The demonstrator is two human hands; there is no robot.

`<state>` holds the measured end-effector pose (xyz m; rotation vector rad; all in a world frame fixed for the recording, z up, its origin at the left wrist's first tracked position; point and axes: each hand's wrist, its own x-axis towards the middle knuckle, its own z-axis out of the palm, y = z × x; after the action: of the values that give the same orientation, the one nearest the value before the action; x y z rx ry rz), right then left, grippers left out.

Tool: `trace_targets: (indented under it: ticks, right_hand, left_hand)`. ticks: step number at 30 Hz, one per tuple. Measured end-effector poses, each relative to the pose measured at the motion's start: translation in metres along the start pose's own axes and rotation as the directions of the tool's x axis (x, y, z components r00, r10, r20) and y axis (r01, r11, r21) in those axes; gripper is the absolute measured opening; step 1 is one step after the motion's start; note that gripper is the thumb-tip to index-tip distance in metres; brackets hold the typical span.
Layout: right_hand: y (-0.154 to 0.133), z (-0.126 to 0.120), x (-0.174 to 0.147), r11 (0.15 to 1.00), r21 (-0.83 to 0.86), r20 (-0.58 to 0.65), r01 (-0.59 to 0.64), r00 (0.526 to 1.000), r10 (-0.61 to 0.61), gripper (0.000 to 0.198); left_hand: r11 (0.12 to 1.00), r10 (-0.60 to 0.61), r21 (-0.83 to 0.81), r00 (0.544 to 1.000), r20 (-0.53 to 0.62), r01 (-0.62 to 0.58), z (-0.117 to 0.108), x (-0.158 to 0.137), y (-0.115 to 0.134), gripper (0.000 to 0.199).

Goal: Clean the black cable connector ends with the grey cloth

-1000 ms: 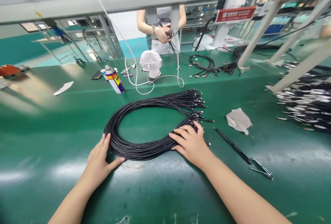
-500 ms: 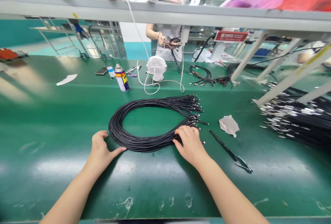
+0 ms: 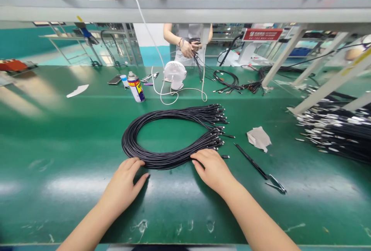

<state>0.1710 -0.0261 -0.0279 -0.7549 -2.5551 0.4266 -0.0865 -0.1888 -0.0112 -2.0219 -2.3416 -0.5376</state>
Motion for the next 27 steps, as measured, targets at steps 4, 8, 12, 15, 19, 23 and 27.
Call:
trace_targets:
  ticks: [4,8,12,15,19,23,27]
  right_hand:
    - [-0.006,0.001,-0.001,0.998,-0.046,0.096,-0.045,0.994,0.049,0.02]
    - [-0.017,0.008,-0.006,0.984,-0.153,0.054,-0.093,0.993,0.102,0.028]
    - [-0.023,0.014,-0.006,0.971,-0.209,0.029,-0.113,0.992,0.121,0.032]
    - [-0.025,0.016,-0.004,0.968,-0.223,0.029,-0.115,0.992,0.125,0.036]
    - [-0.032,0.019,-0.004,0.972,-0.209,0.016,-0.111,0.993,0.117,0.029]
    - [-0.043,0.028,-0.003,0.986,-0.164,0.014,-0.04,0.999,0.043,0.024]
    - [-0.052,0.038,-0.004,0.988,-0.156,-0.015,-0.003,1.0,0.001,0.031]
  left_hand:
    - [0.998,-0.033,0.057,0.999,0.005,0.033,0.004,0.0,0.005,0.012]
    - [0.998,-0.001,0.058,1.0,-0.006,0.001,0.008,0.0,0.003,0.013]
    - [1.0,-0.012,0.02,1.0,0.009,0.012,0.003,0.002,0.004,0.018]
    - [0.998,-0.057,0.032,0.996,0.068,0.055,-0.004,0.006,0.009,0.018]
    - [0.995,-0.062,0.088,0.986,0.155,0.048,-0.011,0.008,0.012,0.017]
    - [0.997,-0.061,0.06,0.984,0.166,0.052,-0.009,0.002,0.009,0.023]
    - [0.999,-0.018,0.044,0.996,0.092,0.014,0.001,-0.005,0.004,0.03]
